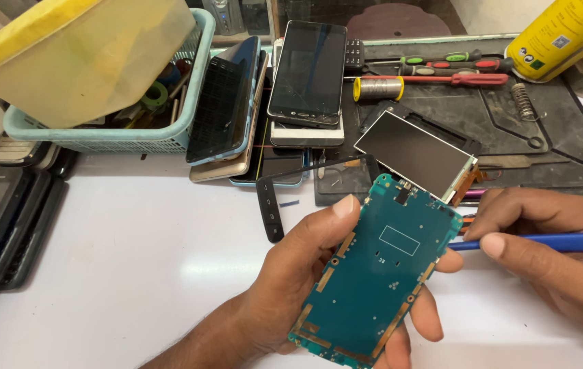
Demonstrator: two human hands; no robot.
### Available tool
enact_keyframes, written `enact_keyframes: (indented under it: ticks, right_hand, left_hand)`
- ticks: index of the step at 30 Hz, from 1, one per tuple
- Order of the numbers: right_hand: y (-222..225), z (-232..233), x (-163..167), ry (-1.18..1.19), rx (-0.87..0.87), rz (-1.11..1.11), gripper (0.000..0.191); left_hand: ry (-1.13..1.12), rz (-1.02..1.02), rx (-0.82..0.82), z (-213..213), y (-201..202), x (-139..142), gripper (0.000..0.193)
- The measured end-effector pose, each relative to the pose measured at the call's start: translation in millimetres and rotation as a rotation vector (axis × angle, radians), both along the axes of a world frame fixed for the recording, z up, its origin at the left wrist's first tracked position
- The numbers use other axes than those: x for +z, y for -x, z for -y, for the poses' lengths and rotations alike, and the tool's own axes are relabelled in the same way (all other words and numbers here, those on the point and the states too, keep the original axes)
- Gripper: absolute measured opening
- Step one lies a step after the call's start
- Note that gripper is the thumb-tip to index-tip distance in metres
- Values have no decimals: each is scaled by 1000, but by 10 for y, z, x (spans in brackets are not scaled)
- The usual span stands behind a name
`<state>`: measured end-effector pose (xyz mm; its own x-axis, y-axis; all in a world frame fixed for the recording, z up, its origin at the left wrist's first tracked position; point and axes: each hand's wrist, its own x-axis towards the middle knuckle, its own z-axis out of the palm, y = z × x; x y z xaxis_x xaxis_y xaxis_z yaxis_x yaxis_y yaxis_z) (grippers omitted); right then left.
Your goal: The person disassembles a smartphone, prying off the frame and separating the display from the motherboard. They spray cleaning liquid on the exposed board and scrub it with a brush, then continue brushing the board's edges and connectors while holding it.
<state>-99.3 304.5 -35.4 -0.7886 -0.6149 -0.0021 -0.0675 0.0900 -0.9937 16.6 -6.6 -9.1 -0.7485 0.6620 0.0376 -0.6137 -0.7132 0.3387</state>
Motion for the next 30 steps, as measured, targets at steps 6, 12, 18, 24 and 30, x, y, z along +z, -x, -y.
enact_keyframes:
  ticks: [6, 12, 18, 24, 30]
  right_hand:
    - [-20, 57, 53, 20, 8, -3, 14]
    - [-29, 97, 117, 49, 75, -34, 14]
    - [-1, 44, 79, -28, 26, -18, 15]
    - [-4, 18, 55, -45, -7, 5, 15]
    - [0, 68, 114, -75, 2, -139, 15]
  left_hand:
    - [-1, -18, 1, -4, 2, -35, 82]
    - [6, -41, 11, -15, -7, -48, 79]
    - [61, -27, 23, -15, -22, -55, 72]
    - [261, -172, 97, -3, -13, 39, 69]
    - [970, -537, 521, -128, -2, 361, 73]
